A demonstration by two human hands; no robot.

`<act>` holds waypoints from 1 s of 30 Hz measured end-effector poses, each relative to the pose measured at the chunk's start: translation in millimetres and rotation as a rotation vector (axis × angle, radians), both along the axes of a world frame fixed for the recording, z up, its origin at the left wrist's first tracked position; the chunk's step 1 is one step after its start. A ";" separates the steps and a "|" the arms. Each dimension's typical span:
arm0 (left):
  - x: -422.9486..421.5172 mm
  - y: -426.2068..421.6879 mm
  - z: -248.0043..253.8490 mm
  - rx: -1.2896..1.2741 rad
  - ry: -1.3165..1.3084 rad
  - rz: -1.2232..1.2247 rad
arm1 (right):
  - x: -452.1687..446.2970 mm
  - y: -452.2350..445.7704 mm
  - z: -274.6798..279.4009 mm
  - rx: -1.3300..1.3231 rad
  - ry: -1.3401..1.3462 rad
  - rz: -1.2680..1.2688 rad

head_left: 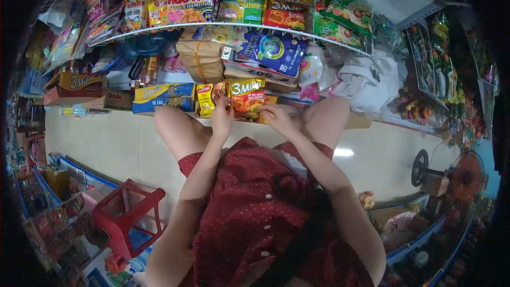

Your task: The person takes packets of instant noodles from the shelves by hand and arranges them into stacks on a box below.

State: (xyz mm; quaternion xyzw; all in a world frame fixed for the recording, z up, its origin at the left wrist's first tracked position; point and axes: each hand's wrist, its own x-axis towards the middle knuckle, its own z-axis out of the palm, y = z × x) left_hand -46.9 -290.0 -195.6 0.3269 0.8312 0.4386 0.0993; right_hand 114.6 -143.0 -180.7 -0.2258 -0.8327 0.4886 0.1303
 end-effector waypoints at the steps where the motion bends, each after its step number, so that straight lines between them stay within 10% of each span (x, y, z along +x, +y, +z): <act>1: 1.4 -1.1 -1.4 -0.032 0.058 -0.014 | 2.4 -0.1 -8.6 -0.048 -0.021 0.035; 10: 6.6 -2.5 -1.9 -0.332 0.082 -0.074 | 5.0 -1.7 -10.4 -0.166 -0.155 -0.014; 18: -19.7 110.5 198.3 0.243 0.590 -0.131 | -69.0 100.2 201.4 0.662 0.523 -0.438; 26: -62.4 222.7 203.7 -0.411 0.347 -0.201 | -120.3 155.0 170.4 0.905 0.122 -0.588; 30: -60.6 218.1 201.8 -0.309 0.288 -0.189 | -124.3 159.6 168.9 0.782 -0.234 -0.546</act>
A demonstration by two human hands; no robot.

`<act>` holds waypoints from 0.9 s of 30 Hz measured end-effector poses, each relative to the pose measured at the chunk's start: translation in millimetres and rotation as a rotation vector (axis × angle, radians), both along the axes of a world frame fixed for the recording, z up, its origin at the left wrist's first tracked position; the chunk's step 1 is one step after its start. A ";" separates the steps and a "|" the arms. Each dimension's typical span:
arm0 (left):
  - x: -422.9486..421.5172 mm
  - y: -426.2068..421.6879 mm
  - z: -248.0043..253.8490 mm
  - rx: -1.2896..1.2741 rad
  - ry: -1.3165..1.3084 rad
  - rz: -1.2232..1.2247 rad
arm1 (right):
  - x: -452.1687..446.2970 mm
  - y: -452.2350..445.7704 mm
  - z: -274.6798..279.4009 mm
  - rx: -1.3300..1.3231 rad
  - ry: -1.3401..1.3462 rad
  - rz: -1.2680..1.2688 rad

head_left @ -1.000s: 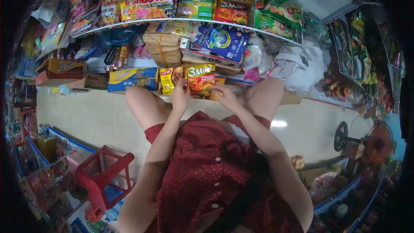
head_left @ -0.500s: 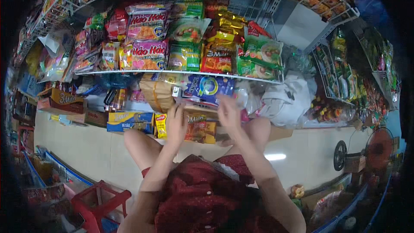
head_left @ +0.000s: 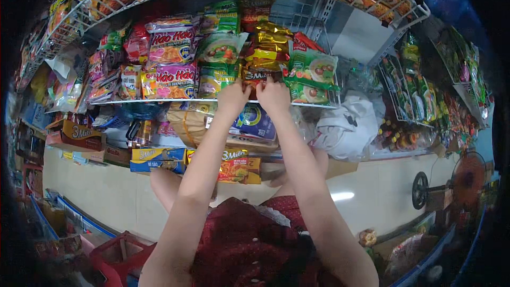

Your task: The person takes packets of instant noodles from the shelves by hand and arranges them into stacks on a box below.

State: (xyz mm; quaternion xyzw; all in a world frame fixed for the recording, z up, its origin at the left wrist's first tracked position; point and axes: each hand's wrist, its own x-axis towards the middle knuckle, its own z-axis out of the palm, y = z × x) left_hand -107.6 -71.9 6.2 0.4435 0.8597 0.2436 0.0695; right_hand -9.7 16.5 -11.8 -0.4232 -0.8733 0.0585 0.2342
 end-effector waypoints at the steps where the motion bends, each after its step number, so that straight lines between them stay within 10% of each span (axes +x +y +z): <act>1: -2.4 0.4 -2.3 -0.004 -0.002 -0.005 | 1.1 -0.4 1.0 -0.004 -0.002 -0.005; 14: -5.5 -1.8 -3.4 0.169 -0.075 -0.028 | 7.7 0.6 17.7 -0.365 0.356 -0.044; 18: -8.6 -2.8 -5.7 0.434 -0.201 -0.066 | 9.9 -8.6 11.4 -0.004 0.602 0.015; 27: 43.3 -123.7 20.8 0.862 -0.311 0.007 | 56.5 -116.8 43.1 -0.107 0.815 0.399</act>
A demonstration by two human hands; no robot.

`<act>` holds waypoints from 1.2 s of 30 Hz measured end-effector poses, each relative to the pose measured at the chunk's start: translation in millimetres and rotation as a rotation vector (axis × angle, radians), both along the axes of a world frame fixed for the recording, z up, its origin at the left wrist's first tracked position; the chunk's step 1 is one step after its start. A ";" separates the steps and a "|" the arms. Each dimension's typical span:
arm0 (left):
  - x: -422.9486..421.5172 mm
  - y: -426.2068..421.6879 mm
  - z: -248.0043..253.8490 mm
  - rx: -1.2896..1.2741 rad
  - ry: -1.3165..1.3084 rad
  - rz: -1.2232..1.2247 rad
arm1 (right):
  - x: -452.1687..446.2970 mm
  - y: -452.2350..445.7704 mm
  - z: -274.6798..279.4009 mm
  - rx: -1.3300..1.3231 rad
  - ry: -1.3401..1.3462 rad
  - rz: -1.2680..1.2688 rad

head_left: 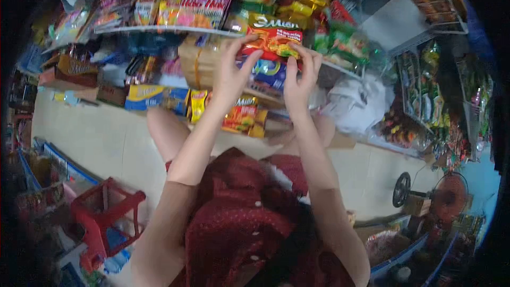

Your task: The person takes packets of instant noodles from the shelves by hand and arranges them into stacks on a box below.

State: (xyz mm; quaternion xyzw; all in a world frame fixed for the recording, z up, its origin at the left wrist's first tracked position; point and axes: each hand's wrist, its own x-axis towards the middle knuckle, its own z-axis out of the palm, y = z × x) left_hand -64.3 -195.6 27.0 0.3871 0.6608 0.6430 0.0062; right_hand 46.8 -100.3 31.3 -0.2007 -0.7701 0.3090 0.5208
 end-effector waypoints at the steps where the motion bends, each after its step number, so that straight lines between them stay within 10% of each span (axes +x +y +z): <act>1: 4.8 -17.6 -5.1 0.010 -0.061 -0.004 | 5.3 -12.6 -9.6 0.036 -0.021 0.027; 23: 22.7 -120.2 -226.0 -0.512 -0.029 0.101 | 44.2 -81.3 -206.9 -0.262 -0.630 0.405; 36: -4.1 14.6 -33.7 -0.140 0.332 0.010 | -9.2 63.1 -17.0 0.005 -0.005 -0.069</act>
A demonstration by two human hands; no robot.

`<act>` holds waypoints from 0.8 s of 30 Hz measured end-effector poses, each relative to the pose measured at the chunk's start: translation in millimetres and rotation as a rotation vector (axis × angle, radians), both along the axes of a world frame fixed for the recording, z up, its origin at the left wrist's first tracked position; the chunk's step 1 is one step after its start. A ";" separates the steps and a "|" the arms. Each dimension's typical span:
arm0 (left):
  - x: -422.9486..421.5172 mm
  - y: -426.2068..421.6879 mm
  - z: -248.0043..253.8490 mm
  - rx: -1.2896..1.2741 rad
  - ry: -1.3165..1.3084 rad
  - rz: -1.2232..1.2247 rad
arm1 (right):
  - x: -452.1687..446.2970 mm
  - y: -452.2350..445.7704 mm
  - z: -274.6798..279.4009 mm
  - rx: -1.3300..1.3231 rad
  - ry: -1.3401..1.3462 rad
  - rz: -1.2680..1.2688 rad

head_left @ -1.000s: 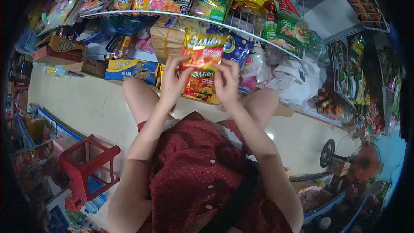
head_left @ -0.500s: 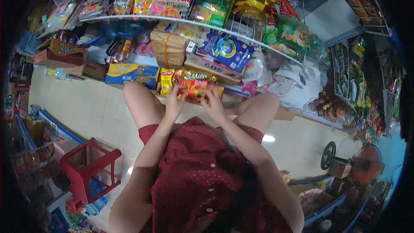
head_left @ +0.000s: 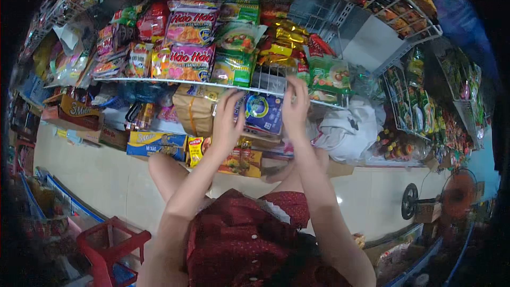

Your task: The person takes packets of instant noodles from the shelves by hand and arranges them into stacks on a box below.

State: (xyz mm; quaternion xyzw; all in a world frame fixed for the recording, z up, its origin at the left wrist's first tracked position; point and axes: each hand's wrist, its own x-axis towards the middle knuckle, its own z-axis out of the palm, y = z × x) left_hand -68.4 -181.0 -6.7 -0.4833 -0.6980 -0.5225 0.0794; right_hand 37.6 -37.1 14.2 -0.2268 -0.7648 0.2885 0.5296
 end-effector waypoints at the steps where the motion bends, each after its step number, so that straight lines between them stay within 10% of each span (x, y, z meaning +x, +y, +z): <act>1: -8.7 26.1 11.5 0.017 0.000 -0.006 | -11.9 16.9 2.7 0.004 -0.070 -0.067; 6: -52.8 129.3 7.4 -0.217 0.056 -0.013 | -46.5 89.2 -43.8 -0.315 -0.623 -0.015; 13: -63.1 156.8 -21.1 -0.155 -0.154 -0.074 | -47.1 91.8 -37.7 -0.623 -0.585 -0.041; 24: -44.8 143.8 -2.0 -0.019 0.124 -0.041 | -42.1 75.7 -36.6 -0.421 -0.383 -0.085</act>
